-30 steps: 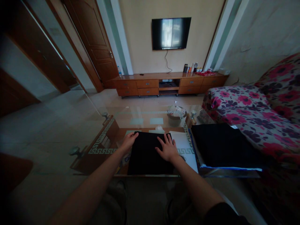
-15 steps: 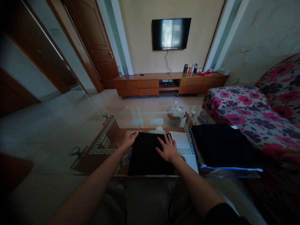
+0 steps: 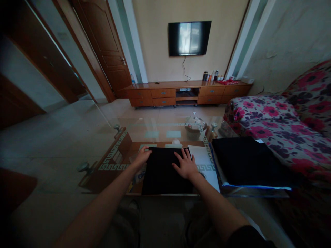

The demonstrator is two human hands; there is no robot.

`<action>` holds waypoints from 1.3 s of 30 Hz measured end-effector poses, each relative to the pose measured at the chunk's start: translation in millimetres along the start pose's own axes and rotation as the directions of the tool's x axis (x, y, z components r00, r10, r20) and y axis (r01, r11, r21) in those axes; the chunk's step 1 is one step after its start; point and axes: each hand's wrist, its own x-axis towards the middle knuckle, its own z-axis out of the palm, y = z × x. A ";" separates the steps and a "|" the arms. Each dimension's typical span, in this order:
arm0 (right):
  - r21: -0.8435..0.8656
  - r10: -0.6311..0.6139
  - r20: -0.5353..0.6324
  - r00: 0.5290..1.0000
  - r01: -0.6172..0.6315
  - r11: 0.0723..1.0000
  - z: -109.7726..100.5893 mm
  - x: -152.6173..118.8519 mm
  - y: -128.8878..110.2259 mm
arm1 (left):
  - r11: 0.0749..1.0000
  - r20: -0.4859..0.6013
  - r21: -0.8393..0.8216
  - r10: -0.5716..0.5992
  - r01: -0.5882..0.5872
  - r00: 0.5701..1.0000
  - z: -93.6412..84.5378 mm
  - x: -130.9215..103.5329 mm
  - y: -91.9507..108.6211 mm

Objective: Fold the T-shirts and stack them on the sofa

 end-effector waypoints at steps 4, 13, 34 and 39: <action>-0.005 0.003 0.006 1.000 -0.003 1.000 -0.7 0.2 -0.4 | 0.998 0.029 0.041 -0.044 0.043 0.999 -5.2 -0.5 -2.4; 0.013 0.033 -0.009 0.999 -0.032 0.999 2.1 1.4 -1.7 | 0.980 -0.005 0.184 0.082 -0.080 0.997 -1.6 -6.1 -1.6; 0.071 0.078 -0.130 0.988 -0.069 0.995 -9.3 -4.9 -6.3 | 0.403 0.359 0.722 0.477 -0.562 0.803 20.7 -53.0 -19.6; 0.105 0.324 -0.103 0.941 -0.313 0.944 -31.6 -24.7 10.8 | 0.359 0.407 0.721 0.472 -0.593 0.782 12.0 -78.1 -12.4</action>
